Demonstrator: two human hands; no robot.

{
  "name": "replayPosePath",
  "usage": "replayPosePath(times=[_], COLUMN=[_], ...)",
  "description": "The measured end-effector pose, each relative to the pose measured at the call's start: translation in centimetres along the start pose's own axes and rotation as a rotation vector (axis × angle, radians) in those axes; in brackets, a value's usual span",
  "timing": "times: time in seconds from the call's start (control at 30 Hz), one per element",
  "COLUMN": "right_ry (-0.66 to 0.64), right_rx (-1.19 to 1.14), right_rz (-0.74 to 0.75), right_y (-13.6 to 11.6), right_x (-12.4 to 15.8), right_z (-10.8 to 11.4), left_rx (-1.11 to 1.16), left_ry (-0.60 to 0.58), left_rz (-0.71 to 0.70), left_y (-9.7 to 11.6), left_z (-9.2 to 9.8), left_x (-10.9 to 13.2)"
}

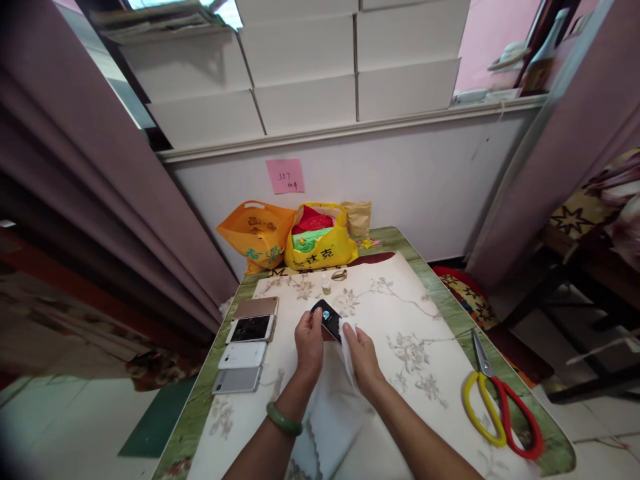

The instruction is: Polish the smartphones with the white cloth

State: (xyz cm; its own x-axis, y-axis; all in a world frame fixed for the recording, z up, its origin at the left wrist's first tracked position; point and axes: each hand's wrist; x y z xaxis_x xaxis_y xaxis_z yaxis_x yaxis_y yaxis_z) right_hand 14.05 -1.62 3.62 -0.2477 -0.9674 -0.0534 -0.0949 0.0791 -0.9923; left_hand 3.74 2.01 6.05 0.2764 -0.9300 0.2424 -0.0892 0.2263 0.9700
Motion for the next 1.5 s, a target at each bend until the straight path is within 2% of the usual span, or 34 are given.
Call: replayPosePath(times=[0.13, 0.3, 0.37, 0.43, 0.53, 0.6, 0.67, 0.77, 0.83, 0.9, 0.97, 1.03, 1.27, 1.5], right_ry=[0.134, 0.190, 0.220, 0.203, 0.102, 0.049, 0.071, 0.171, 0.192, 0.159, 0.112, 0.091, 0.077, 0.041], right_rx=[-0.092, -0.022, 0.037, 0.062, 0.032, 0.012, 0.028, 0.089, 0.104, 0.088, 0.066, 0.066, 0.049, 0.130], right_rz=[-0.043, -0.058, -0.058, -0.058, -0.063, -0.068, -0.069, -0.067, -0.058, -0.038, -0.016, -0.012, 0.028, 0.033], right_y=[0.7, 1.7, 1.8, 1.7, 1.4, 1.2, 1.3, 1.8, 2.2, 2.3, 2.2, 2.0, 0.7, 0.9], right_x=[-1.2, -2.4, -2.5, -2.4, -2.2, -2.0, -2.0, -2.1, -2.2, -2.2, -2.2, -2.1, -1.0, 0.6], right_z=[0.3, 1.0, 1.1, 1.1, 0.9, 0.7, 0.3, 0.0, 0.1, 0.3, 0.6, 0.6, -0.7, -1.3], left_rx=[0.060, -0.163, -0.251, -0.318, -0.346, -0.324, -0.313, -0.357, -0.398, -0.412, -0.391, -0.349, -0.229, -0.332], left_ry=[-0.234, -0.589, -0.688, -0.727, -0.699, -0.628, -0.538, -0.368, -0.299, -0.346, -0.448, -0.485, -0.293, -0.088], left_rz=[0.096, 0.311, 0.362, 0.382, 0.346, 0.305, 0.241, 0.013, -0.112, -0.112, -0.049, -0.009, -0.021, -0.108], left_y=[-0.5, -1.2, -0.9, -0.4, -0.1, -0.3, -0.8, -1.6, -1.9, -1.9, -1.9, -1.9, -2.5, -2.9], left_z=[1.3, 3.6, 4.0, 4.1, 3.5, 2.9, 2.4, 2.0, 2.1, 2.4, 2.6, 2.7, 1.6, 1.0], left_x=[1.5, 2.5, 2.5, 2.3, 2.1, 2.2, 2.4, 2.5, 2.4, 2.2, 2.0, 1.9, 2.7, 2.3])
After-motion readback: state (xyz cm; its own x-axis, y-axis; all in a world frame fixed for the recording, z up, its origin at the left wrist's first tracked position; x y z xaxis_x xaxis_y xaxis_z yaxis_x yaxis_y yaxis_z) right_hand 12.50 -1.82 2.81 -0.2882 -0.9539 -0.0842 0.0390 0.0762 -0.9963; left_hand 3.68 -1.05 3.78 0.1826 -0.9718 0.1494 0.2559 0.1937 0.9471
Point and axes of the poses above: each hand's wrist, its own x-axis away from the middle knuckle, its own z-axis out of the back of the hand, y = z × x, and after that the axes turned 12 degrees about z, right-handed
